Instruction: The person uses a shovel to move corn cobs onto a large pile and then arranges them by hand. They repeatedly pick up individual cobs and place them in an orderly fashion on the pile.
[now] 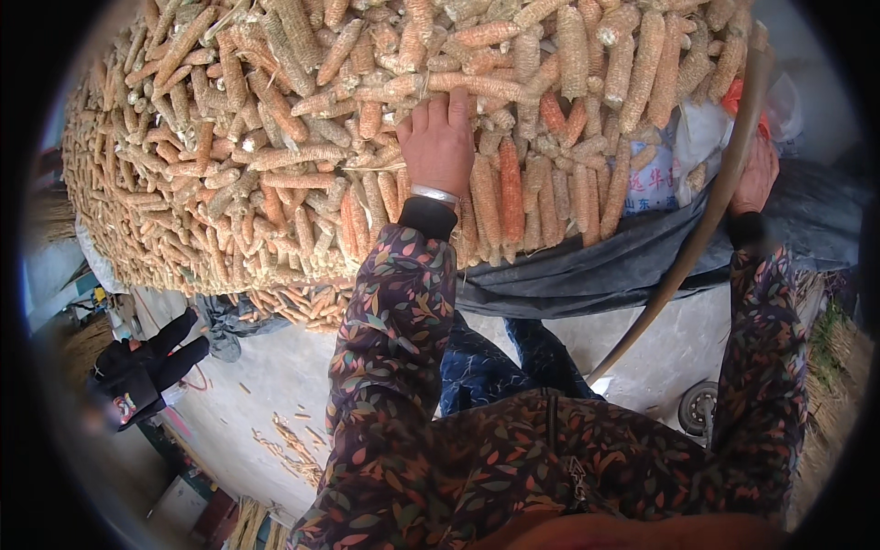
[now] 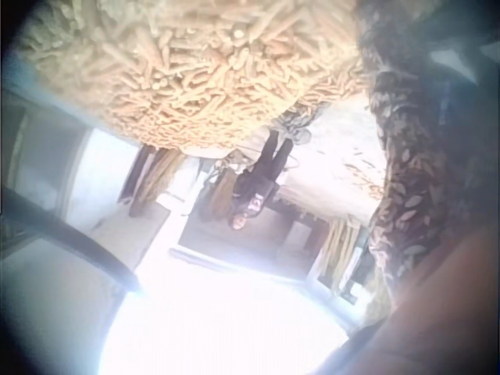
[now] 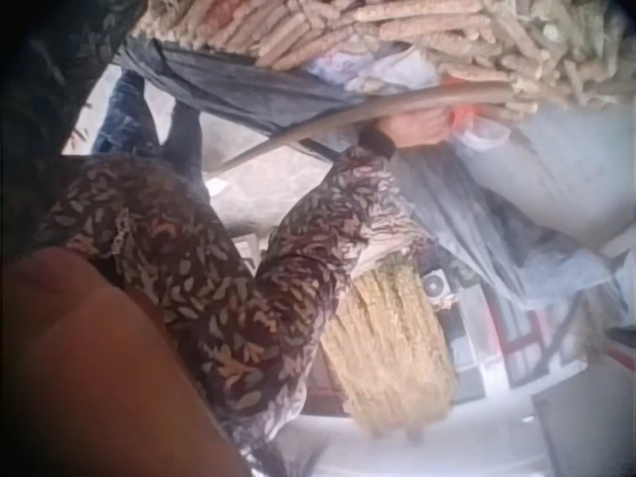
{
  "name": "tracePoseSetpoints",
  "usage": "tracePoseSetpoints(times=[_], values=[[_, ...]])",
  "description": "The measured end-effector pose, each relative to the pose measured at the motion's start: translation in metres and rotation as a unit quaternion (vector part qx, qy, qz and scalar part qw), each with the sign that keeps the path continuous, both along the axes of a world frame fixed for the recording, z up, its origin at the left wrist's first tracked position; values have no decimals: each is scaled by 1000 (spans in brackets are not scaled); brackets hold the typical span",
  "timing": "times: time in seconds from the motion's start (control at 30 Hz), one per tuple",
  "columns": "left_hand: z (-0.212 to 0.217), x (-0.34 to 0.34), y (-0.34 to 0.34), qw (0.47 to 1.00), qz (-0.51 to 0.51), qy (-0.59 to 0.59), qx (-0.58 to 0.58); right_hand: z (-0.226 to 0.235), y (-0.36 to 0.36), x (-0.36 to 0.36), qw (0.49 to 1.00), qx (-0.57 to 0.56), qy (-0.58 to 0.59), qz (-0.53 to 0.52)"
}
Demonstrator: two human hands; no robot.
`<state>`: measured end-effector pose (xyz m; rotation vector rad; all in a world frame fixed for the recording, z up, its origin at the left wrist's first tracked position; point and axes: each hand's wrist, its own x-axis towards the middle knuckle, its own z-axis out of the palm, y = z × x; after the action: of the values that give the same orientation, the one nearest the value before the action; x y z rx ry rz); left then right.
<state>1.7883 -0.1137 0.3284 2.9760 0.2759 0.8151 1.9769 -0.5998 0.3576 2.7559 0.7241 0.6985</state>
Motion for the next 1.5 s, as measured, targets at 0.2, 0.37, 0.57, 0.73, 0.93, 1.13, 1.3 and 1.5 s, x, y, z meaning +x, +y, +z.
tracePoseSetpoints(times=[0.2, 0.37, 0.57, 0.73, 0.93, 1.13, 1.3, 1.5], values=[[-4, -30, 6, 998, -26, 53, -18, -2, -8, 3, 999, -20, 10, -27], [-43, -98, -12, 958, 130, 109, -229, 4, -20, 11, 999, -30, 32, -23], [-65, -119, -53, 918, 220, 143, -298, -4, -4, 10, 998, -17, 57, -36], [-51, -100, -49, 895, 195, 255, -308, 4, -3, 7, 993, -39, 84, -77], [-56, -87, -45, 889, 163, 328, -273, 7, -11, 8, 1000, -8, 28, -13], [-30, -76, -16, 909, 89, 307, -267, -11, -20, 8, 1000, -7, -16, 1], [-1, -41, 34, 988, 83, 44, -122, -14, -32, 12, 1000, -11, 4, 1], [-14, 0, 84, 996, 38, 60, 52, -23, -39, 15, 1000, -30, -1, 2]])
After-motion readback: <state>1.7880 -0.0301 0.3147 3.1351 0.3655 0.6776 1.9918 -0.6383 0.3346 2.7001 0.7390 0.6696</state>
